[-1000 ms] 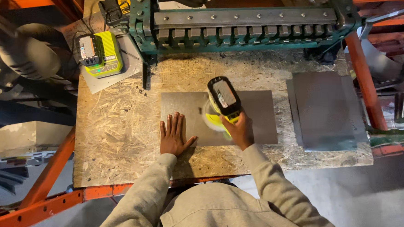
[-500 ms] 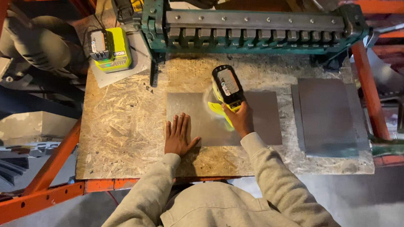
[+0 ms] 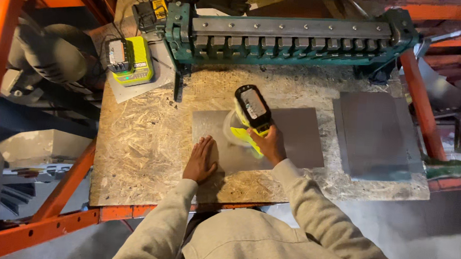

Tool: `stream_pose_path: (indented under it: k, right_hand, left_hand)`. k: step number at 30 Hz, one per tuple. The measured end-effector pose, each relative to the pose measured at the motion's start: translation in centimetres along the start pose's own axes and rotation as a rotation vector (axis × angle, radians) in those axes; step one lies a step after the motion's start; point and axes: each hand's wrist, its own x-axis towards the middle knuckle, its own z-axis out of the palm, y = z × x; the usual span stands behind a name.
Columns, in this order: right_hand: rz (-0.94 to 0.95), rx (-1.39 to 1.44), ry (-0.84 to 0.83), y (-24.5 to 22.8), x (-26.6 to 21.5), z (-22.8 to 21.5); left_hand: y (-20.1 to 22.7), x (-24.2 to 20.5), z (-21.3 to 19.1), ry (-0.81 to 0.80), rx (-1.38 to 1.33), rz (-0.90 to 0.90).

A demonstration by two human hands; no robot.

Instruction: The person uses a yellow cordless orbital sander to smooth the surface of a rectangular metal sheet placed on a workbench. The person holds the sheet with the left hand while moving the sander across the surface with the right hand.

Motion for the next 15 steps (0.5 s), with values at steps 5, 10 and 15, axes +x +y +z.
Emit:
stream_pose_path:
  k: [5,10,15]
  right_hand:
    - [-0.186,-0.014,0.053,-0.5,-6.9,0.7]
    - [-0.142,-0.065,-0.042,-5.6,-12.9,-2.4]
    - [0.072,-0.184,-0.174,-8.4,-16.4,-3.1]
  left_hand:
    - [2.7,-2.7,-1.9,0.039,0.179,-0.102]
    - [0.7,-3.2,-1.6,0.011,0.127,-0.151]
    - [-4.9,-2.7,-1.0,-0.048,-0.073,-0.040]
